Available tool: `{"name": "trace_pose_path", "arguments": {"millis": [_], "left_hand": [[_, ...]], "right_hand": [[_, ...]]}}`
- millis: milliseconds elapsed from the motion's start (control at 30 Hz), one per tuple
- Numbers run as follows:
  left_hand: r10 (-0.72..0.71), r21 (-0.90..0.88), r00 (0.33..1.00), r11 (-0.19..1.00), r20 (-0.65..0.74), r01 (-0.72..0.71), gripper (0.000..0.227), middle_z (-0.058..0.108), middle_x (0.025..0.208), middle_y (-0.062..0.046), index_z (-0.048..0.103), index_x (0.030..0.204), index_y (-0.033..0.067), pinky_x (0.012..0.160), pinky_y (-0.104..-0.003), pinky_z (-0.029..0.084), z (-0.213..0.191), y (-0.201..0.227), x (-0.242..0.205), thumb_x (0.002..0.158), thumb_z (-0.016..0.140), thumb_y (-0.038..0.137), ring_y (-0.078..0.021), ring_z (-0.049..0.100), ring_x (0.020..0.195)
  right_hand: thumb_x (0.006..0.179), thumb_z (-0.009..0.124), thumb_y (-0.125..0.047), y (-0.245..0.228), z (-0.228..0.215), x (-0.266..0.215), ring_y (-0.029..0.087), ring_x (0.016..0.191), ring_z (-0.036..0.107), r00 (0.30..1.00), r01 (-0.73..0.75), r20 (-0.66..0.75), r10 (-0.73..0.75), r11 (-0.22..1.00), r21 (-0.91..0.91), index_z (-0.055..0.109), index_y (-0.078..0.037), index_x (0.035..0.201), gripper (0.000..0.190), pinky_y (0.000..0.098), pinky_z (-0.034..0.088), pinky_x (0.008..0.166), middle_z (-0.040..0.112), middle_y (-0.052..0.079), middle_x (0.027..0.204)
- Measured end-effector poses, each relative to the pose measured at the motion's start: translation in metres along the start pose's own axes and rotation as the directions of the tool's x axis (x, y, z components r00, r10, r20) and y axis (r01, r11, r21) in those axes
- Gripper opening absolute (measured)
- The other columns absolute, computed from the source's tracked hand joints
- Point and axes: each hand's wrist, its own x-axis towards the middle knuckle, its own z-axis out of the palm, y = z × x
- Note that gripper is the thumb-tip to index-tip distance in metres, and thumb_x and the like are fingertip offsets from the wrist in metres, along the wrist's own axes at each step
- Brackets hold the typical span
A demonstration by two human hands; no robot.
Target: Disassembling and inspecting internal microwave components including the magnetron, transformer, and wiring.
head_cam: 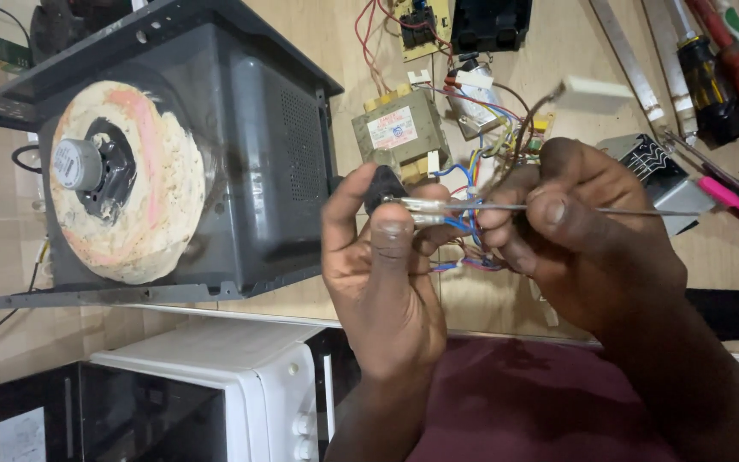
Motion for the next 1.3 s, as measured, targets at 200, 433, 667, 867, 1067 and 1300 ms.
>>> {"name": "trace_pose_path", "arguments": {"millis": [200,433,667,867,1067,1300], "left_hand": [[0.048,0.043,0.997,0.998,0.053,-0.051,0.045,0.074,0.098,-0.026,0.054,0.138,0.0009,0.078,-0.038,0.063,0.002,0.000,-0.003,0.099,0.070,0.015,-0.0303,0.073,0.091],[0.173,0.160,0.984,0.971,0.048,-0.178,0.039,0.073,0.097,-0.029,0.058,0.131,0.0015,0.079,-0.047,0.066,0.007,-0.003,-0.004,0.097,0.073,0.013,-0.0341,0.075,0.089],[0.151,0.189,0.988,0.970,0.032,-0.154,0.038,0.074,0.093,-0.020,0.061,0.127,0.0003,0.070,-0.040,0.066,0.015,-0.008,0.000,0.095,0.074,0.016,-0.0267,0.073,0.076],[0.120,0.279,0.991,0.951,0.061,-0.132,0.037,0.076,0.094,-0.022,0.063,0.125,0.0033,0.070,-0.041,0.067,0.016,-0.007,0.003,0.094,0.073,0.020,-0.0300,0.077,0.078],[0.132,0.271,0.985,0.950,0.107,-0.157,0.034,0.067,0.120,-0.013,0.064,0.124,0.0039,0.072,-0.039,0.070,0.013,-0.009,0.006,0.095,0.073,0.020,-0.0261,0.075,0.084],[0.092,0.314,0.986,0.940,0.138,-0.131,0.032,0.070,0.111,-0.011,0.067,0.120,0.0031,0.074,-0.037,0.071,0.011,0.000,0.009,0.094,0.073,0.021,-0.0205,0.074,0.085]], "right_hand": [[0.094,0.068,-0.016,-0.001,-0.003,-0.001,0.013,0.063,0.060,1.000,-0.015,0.027,0.016,0.999,-0.050,0.056,-0.010,0.085,0.016,0.0219,0.044,0.050,0.074,0.016,0.089],[0.092,0.071,-0.012,-0.005,-0.001,-0.006,0.024,0.081,0.074,0.998,0.002,-0.065,-0.013,0.988,-0.156,0.056,-0.008,0.087,0.017,0.0296,0.060,0.070,0.075,0.017,0.095],[0.097,0.070,-0.013,0.016,-0.007,-0.008,0.022,0.083,0.071,0.988,0.107,-0.119,-0.100,0.993,0.050,0.061,-0.004,0.093,0.013,0.0241,0.052,0.060,0.073,0.022,0.100],[0.097,0.073,-0.018,0.007,-0.010,-0.007,0.023,0.086,0.073,0.984,0.111,-0.124,-0.125,0.987,-0.115,0.064,-0.009,0.088,0.015,0.0298,0.059,0.069,0.074,0.014,0.097],[0.094,0.076,-0.017,0.024,-0.014,-0.007,0.023,0.077,0.068,0.969,0.152,-0.198,-0.150,0.988,-0.005,0.055,-0.007,0.091,0.023,0.0227,0.047,0.052,0.068,0.020,0.095],[0.096,0.073,-0.021,0.000,-0.013,-0.009,0.017,0.080,0.074,0.979,0.149,-0.083,-0.186,0.932,-0.329,0.060,-0.008,0.089,0.021,0.0217,0.057,0.061,0.072,0.016,0.098]]}}
